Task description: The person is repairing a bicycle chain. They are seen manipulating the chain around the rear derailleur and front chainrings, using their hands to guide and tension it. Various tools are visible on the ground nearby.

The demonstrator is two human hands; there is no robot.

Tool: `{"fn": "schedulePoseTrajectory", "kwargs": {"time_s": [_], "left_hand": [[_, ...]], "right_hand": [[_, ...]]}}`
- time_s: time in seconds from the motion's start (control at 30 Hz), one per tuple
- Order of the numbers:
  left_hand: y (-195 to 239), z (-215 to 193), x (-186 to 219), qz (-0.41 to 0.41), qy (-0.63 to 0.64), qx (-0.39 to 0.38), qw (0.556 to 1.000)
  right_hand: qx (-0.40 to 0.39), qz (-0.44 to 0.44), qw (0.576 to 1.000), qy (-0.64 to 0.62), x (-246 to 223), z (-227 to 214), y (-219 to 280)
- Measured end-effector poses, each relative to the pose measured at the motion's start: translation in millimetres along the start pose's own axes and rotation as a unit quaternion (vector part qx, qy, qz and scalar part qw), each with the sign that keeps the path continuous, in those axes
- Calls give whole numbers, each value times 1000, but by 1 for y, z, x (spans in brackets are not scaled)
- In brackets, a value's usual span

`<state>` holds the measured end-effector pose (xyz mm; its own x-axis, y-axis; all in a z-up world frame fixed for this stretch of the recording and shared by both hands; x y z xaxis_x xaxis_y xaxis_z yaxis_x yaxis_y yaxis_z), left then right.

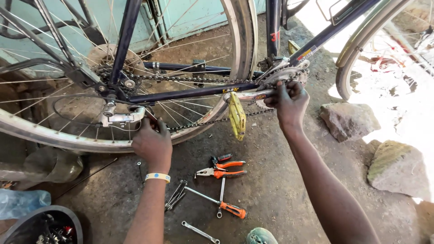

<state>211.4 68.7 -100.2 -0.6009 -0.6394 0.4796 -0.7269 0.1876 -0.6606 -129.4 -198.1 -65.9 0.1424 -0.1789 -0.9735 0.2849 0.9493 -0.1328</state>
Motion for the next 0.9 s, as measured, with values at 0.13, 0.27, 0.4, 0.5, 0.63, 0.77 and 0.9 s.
{"fn": "schedulePoseTrajectory", "kwargs": {"time_s": [0.13,0.27,0.4,0.5,0.63,0.77,0.9], "left_hand": [[4,18,-15,-1,-25,-5,1000],[9,18,-17,-10,-29,12,999],[10,13,-18,-36,-14,23,999],[13,19,-23,-36,-36,33,998],[11,15,-18,-49,-41,30,998],[8,24,-10,-83,18,23,996],[9,26,-1,-139,71,7,988]], "right_hand": [[8,-19,1000,21,2,-2,-6],[-13,40,999,32,6,-2,-14],[-24,64,997,27,12,-3,-22],[-18,59,997,44,-2,-5,-7],[-43,44,995,74,-12,-8,0],[-53,48,995,69,-1,-13,-11],[-23,41,999,14,8,-19,-28]]}}
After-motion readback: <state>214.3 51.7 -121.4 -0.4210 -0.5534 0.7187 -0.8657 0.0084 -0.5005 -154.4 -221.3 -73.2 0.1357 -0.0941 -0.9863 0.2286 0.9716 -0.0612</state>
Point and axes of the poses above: each hand's wrist, its own y-axis away from the middle knuckle, its own z-axis out of the palm, x = y × z, the point moved 9 cm from there along -y, towards the middle knuckle, and after that the axes turned 15 degrees about x, right-handed, at the moved point
